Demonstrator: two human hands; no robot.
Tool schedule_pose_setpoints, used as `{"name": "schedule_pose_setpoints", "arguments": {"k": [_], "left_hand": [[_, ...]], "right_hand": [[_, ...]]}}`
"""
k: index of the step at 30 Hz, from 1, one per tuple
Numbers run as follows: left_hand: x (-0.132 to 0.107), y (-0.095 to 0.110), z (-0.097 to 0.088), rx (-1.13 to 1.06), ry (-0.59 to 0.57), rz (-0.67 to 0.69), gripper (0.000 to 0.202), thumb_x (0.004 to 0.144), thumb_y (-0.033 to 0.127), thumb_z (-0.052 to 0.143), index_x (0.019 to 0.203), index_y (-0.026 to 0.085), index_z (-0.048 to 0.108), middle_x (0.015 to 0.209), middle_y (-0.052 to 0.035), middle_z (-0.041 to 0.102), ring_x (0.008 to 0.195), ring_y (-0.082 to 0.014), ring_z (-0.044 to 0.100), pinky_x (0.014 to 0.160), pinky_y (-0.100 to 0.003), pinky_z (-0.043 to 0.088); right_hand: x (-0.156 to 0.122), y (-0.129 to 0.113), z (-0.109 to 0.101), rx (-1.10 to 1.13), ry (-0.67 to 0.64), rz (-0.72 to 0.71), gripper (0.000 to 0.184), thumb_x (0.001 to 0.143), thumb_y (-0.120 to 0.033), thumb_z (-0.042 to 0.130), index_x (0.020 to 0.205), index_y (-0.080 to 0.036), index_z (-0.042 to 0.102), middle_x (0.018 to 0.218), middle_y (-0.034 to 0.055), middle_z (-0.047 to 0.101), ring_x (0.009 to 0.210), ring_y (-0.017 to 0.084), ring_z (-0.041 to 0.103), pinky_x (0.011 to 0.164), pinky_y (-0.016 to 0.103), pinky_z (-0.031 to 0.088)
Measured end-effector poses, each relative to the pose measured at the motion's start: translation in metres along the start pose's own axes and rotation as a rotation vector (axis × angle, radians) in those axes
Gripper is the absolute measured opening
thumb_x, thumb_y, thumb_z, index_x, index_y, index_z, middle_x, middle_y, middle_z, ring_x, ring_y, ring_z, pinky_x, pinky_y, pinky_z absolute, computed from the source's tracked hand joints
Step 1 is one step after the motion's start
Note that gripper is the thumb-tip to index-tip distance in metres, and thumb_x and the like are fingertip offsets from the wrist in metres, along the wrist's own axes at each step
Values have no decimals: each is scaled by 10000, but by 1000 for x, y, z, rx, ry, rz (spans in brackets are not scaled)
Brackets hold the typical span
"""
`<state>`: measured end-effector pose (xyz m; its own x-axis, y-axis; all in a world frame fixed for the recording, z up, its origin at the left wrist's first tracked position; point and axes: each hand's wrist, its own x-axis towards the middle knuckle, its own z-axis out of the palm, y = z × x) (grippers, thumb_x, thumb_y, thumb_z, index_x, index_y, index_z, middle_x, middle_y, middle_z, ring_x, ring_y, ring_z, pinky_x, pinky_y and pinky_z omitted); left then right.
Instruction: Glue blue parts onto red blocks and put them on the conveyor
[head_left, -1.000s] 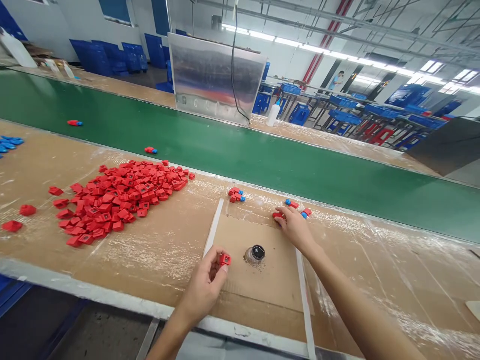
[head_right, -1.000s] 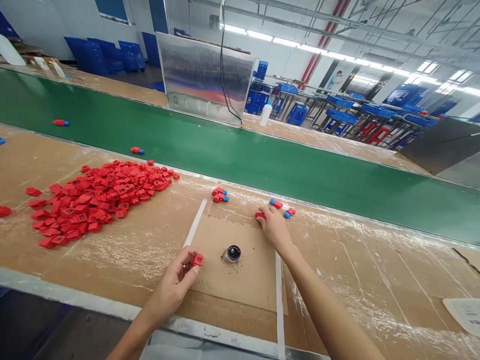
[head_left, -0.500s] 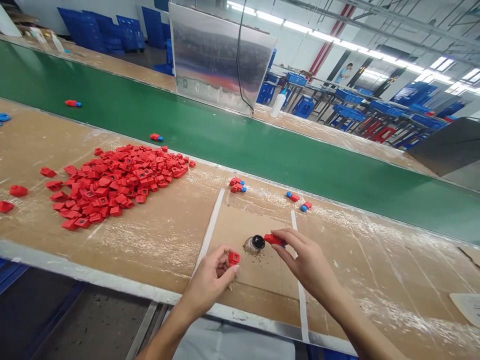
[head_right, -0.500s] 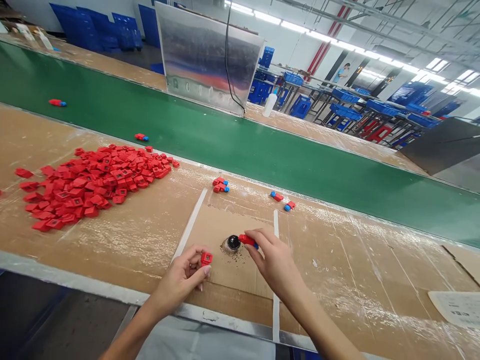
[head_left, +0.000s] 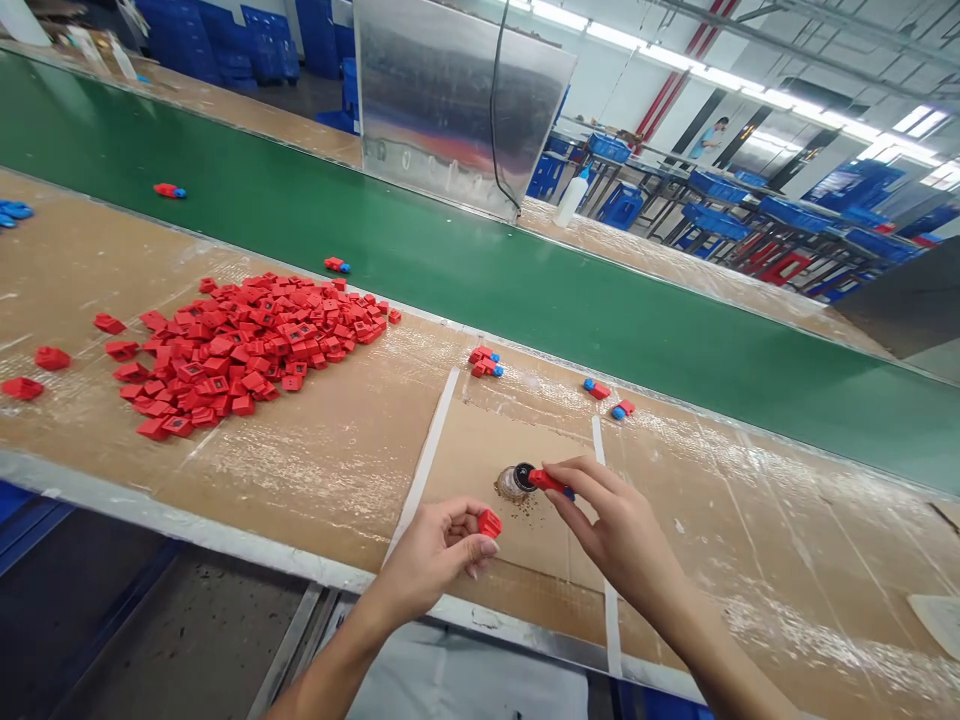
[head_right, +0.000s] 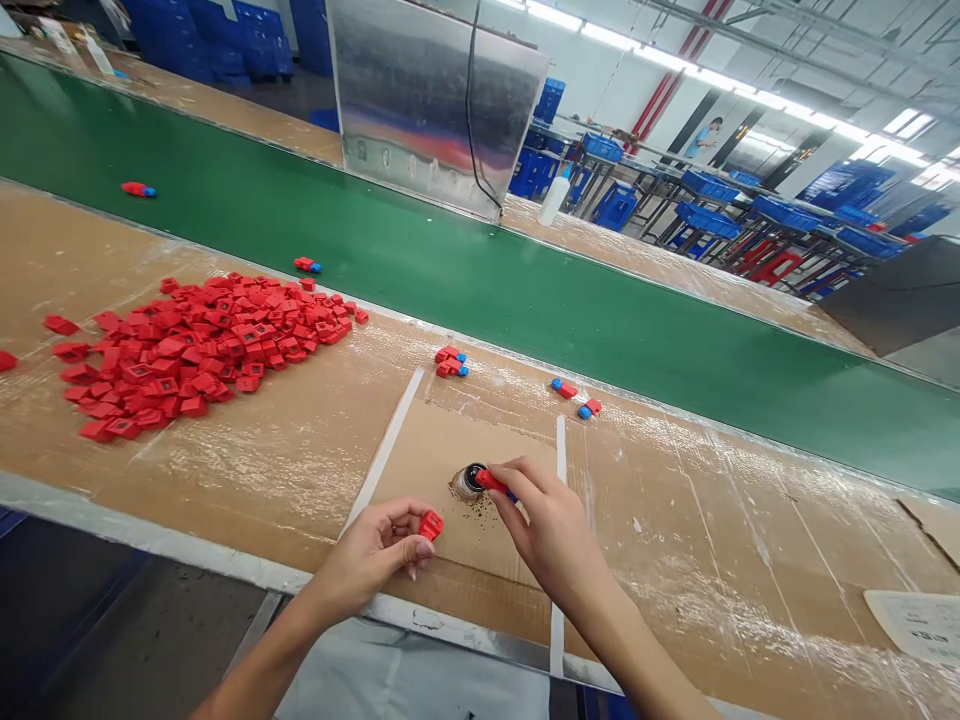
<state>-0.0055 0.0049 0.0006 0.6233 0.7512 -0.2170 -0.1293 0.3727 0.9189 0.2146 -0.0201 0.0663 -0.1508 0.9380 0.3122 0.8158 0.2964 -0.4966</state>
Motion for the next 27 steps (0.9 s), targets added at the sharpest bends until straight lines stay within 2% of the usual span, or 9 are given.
{"name": "schedule_pose_setpoints", "arguments": {"k": [4,8,11,15,20,23,27], "left_hand": [[2,-2,8,-118,-67,-40,194,811,244,688,972,150,639,758,1,603,696,-114,587,656,-231,496],[4,-3,10,-147,-96,-61,248,802,256,706,1015,147,641,757,-12,633,705,-126,608,680,-246,496],[4,-2,9,-134,-106,-76,263,802,272,709,1018,137,646,744,-21,644,679,-129,605,667,-254,490],[3,-1,9,-103,-109,-74,270,809,281,700,1030,132,656,754,-19,640,653,-119,591,655,-251,485],[2,-2,9,-82,-121,-67,249,812,283,686,1020,147,672,740,-5,629,625,-111,562,641,-242,468],[1,-1,7,-49,-126,-74,238,813,278,672,1015,153,679,711,9,604,604,-103,526,601,-221,434],[-2,3,7,32,-144,-81,221,847,268,609,1018,151,688,714,9,577,615,-103,494,582,-210,401]], "right_hand": [[-14,-15,-2,176,93,159,195,961,-334,553,1102,-245,655,1020,75,674,851,217,654,727,344,546],[-31,-25,14,409,65,269,226,951,-344,572,1120,-221,657,1026,97,677,881,225,665,738,345,573],[-39,-28,27,494,43,314,241,944,-351,582,1120,-209,662,1027,106,674,869,223,667,736,340,580],[-44,-28,33,509,35,324,231,939,-341,592,1111,-206,666,1005,100,669,847,213,664,714,318,576],[-46,-29,32,459,-4,319,222,949,-339,574,1100,-200,660,963,91,658,784,195,651,662,288,556],[-46,-29,31,413,-51,271,186,965,-306,549,1081,-209,656,948,76,642,765,178,635,634,261,525],[-47,-30,36,321,-108,183,173,989,-264,492,1037,-210,649,899,64,595,783,182,604,688,278,496]]}}
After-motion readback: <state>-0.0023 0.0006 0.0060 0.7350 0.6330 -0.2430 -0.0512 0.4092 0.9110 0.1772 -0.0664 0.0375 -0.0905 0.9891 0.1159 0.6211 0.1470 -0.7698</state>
